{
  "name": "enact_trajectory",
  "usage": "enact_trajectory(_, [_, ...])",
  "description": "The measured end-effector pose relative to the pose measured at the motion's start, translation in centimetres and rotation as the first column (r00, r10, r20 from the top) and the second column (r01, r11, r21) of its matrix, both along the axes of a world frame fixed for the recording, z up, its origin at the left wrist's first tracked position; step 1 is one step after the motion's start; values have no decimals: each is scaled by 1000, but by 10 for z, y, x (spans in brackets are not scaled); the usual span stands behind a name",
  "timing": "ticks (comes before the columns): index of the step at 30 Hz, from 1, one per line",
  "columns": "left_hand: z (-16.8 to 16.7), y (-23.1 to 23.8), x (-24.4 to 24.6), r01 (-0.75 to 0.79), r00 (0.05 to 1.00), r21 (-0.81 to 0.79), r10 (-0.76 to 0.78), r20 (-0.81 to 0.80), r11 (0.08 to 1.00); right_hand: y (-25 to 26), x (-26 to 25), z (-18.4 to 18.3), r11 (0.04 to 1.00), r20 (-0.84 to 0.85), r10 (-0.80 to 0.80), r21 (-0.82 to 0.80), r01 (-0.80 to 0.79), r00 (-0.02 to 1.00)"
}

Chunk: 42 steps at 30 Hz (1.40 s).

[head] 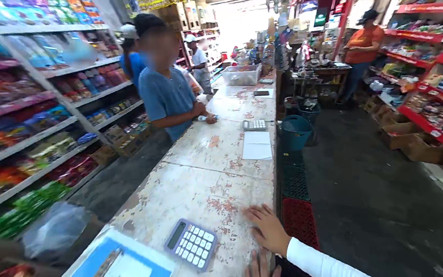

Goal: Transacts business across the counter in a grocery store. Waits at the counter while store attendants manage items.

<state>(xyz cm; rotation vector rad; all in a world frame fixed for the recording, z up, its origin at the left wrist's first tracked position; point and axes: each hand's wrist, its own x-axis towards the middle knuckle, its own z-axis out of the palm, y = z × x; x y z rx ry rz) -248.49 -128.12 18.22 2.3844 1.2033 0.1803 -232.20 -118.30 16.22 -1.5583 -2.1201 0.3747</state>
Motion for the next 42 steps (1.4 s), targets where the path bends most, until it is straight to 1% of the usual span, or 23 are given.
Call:
enact_trajectory(3, [-1, -1, 3, -8, 1000, 13, 8, 5, 1000, 2, 2, -11, 993, 12, -6, 122, 5, 1000])
enact_trajectory(6, [1, -2, 4, -8, 1000, -13, 8, -11, 1000, 2, 2, -15, 979, 10, -35, 200, 32, 999])
enact_trajectory(11, [5, -1, 6, -7, 1000, -46, 6, -25, 999, 0, 2, -14, 965, 2, -74, 253, 71, 997])
enact_trajectory(14, [3, -2, 7, -24, 1000, -50, 25, 18, 998, 0, 2, -15, 952, -10, -93, 291, 91, 996])
enact_trajectory(16, [2, -1, 8, -22, 1000, -51, 23, 21, 998, 1, 2, -15, 955, -3, -88, 284, 86, 996])
enact_trajectory(19, [4, -1, 8, -15, 1000, -63, 16, 8, 998, 2, 2, -7, 985, 33, -56, 165, 49, 998])
enact_trajectory(21, [4, -1, 7, -15, 1000, -65, 16, 11, 998, 3, 4, -9, 989, 30, -38, 146, 33, 999])
enact_trajectory(28, [8, -1, 7, -18, 1000, -88, 19, 13, 996, 2, 3, -16, 950, 28, -97, 300, 84, 995])
enact_trajectory(37, [6, 0, 7, -5, 1000, -68, 4, -7, 998, 1, 1, -19, 936, 20, -140, 329, 126, 990])
enact_trajectory(39, [6, 1, 8, 0, 1000, -79, -1, -17, 997, 0, 2, -14, 960, 35, -104, 265, 91, 994])
enact_trajectory(41, [7, 1, 8, 0, 1000, -85, -2, -17, 996, 1, 3, -4, 991, 45, -52, 124, 46, 998])
enact_trajectory(42, [6, 0, 8, -5, 1000, -71, 4, -8, 997, 2, 4, -3, 995, 43, -37, 98, 32, 998])
